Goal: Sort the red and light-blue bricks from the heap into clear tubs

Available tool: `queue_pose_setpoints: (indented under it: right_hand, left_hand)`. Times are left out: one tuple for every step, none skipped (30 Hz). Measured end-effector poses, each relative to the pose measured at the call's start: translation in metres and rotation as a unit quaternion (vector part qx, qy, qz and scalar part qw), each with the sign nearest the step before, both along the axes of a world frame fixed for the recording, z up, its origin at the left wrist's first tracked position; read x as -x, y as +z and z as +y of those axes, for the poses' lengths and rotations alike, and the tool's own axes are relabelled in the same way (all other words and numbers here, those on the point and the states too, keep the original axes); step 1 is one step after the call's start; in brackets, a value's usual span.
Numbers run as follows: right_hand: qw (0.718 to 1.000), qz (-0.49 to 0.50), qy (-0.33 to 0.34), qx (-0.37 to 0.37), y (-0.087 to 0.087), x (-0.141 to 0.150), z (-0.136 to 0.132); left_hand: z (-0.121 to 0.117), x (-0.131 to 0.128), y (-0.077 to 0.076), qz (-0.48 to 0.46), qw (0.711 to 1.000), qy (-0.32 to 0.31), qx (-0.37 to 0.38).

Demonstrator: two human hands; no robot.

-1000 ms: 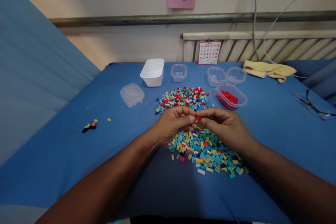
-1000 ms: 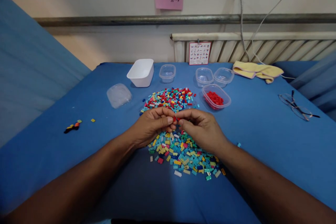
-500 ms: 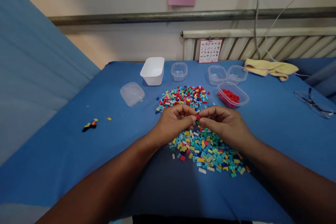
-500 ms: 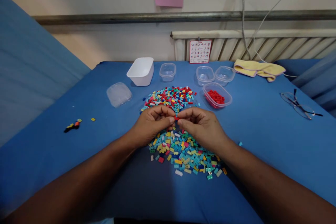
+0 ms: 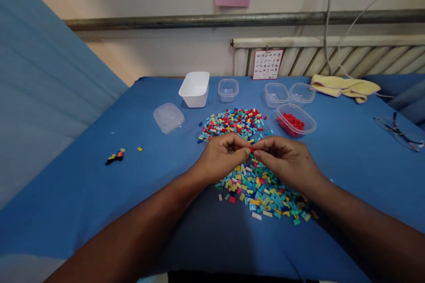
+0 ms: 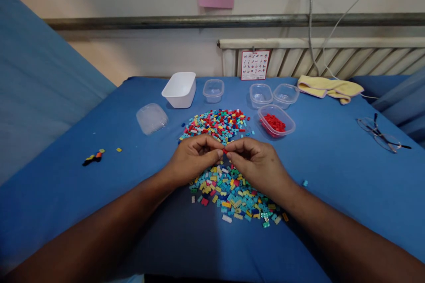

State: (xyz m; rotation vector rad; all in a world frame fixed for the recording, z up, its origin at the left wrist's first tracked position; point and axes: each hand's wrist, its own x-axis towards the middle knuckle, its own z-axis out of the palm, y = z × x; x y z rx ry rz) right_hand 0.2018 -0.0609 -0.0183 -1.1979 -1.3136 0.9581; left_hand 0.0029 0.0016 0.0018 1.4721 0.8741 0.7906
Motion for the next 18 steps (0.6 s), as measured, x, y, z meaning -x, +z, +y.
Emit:
queue_pose_setpoints:
  right_hand:
    - [1.000, -0.009, 0.000, -0.003, -0.0006, -0.0004, -0.0005]
    - [1.000, -0.018, -0.001, -0.006, -0.0011, -0.0007, -0.0009]
    - [1.000, -0.026, -0.003, -0.010, -0.0014, -0.0011, -0.0012]
    - [0.999, -0.035, -0.004, -0.014, -0.0015, -0.0013, -0.0013]
    - [0.999, -0.043, -0.005, -0.018, -0.0014, -0.0014, -0.0013]
    - [0.999, -0.048, -0.005, -0.021, -0.0013, -0.0014, -0.0013]
    - [0.998, -0.051, -0.005, -0.022, -0.0011, -0.0013, -0.0013]
    - [0.999, -0.050, -0.005, -0.021, -0.0010, -0.0011, -0.0012]
    - [0.999, -0.047, -0.005, -0.019, -0.0009, -0.0009, -0.0012]
    - [0.999, -0.044, -0.008, -0.016, -0.0009, -0.0006, -0.0012]
    - [0.999, -0.043, -0.011, -0.014, -0.0008, -0.0003, -0.0012]
    - [0.999, -0.043, -0.015, -0.011, -0.0008, 0.0000, -0.0012]
    - [0.999, -0.044, -0.019, -0.008, -0.0008, 0.0002, -0.0011]
    - [0.999, -0.043, -0.021, -0.006, -0.0008, 0.0005, -0.0010]
    - [0.999, -0.041, -0.022, -0.004, -0.0008, 0.0008, -0.0009]
    - [0.999, -0.037, -0.021, -0.002, -0.0007, 0.0010, -0.0007]
    - [0.999, -0.031, -0.020, 0.000, -0.0006, 0.0014, -0.0005]
    - [1.000, -0.023, -0.019, 0.001, -0.0006, 0.0017, -0.0003]
  left_hand:
    - [0.0002, 0.0001, -0.0011, -0.001, 1.000, 0.001, 0.002]
    - [0.0005, 0.0002, -0.0021, -0.001, 1.000, 0.001, 0.004]
    - [0.0009, 0.0004, -0.0029, 0.000, 1.000, 0.001, 0.006]
    - [0.0013, 0.0007, -0.0034, 0.002, 1.000, 0.001, 0.007]
    - [0.0016, 0.0010, -0.0036, 0.004, 1.000, 0.000, 0.006]
    - [0.0018, 0.0012, -0.0035, 0.007, 1.000, -0.002, 0.003]
    - [0.0019, 0.0013, -0.0031, 0.009, 1.000, -0.003, -0.002]
    - [0.0018, 0.0012, -0.0026, 0.009, 1.000, -0.003, -0.007]
    - [0.0015, 0.0011, -0.0020, 0.009, 1.000, -0.002, -0.011]
    - [0.0012, 0.0008, -0.0016, 0.007, 1.000, 0.000, -0.014]
    - [0.0007, 0.0005, -0.0013, 0.005, 1.000, 0.002, -0.018]
    - [0.0002, 0.0001, -0.0012, 0.004, 1.000, 0.004, -0.021]
    - [-0.0003, -0.0002, -0.0012, 0.004, 1.000, 0.004, -0.025]
    - [-0.0008, -0.0003, -0.0014, 0.005, 1.000, 0.003, -0.029]
    - [-0.0012, -0.0003, -0.0017, 0.008, 1.000, 0.003, -0.030]
    - [-0.0014, -0.0002, -0.0020, 0.012, 1.000, 0.002, -0.028]
    - [-0.0014, 0.0002, -0.0024, 0.015, 1.000, 0.002, -0.023]
    - [-0.0013, 0.0006, -0.0027, 0.018, 1.000, 0.003, -0.017]
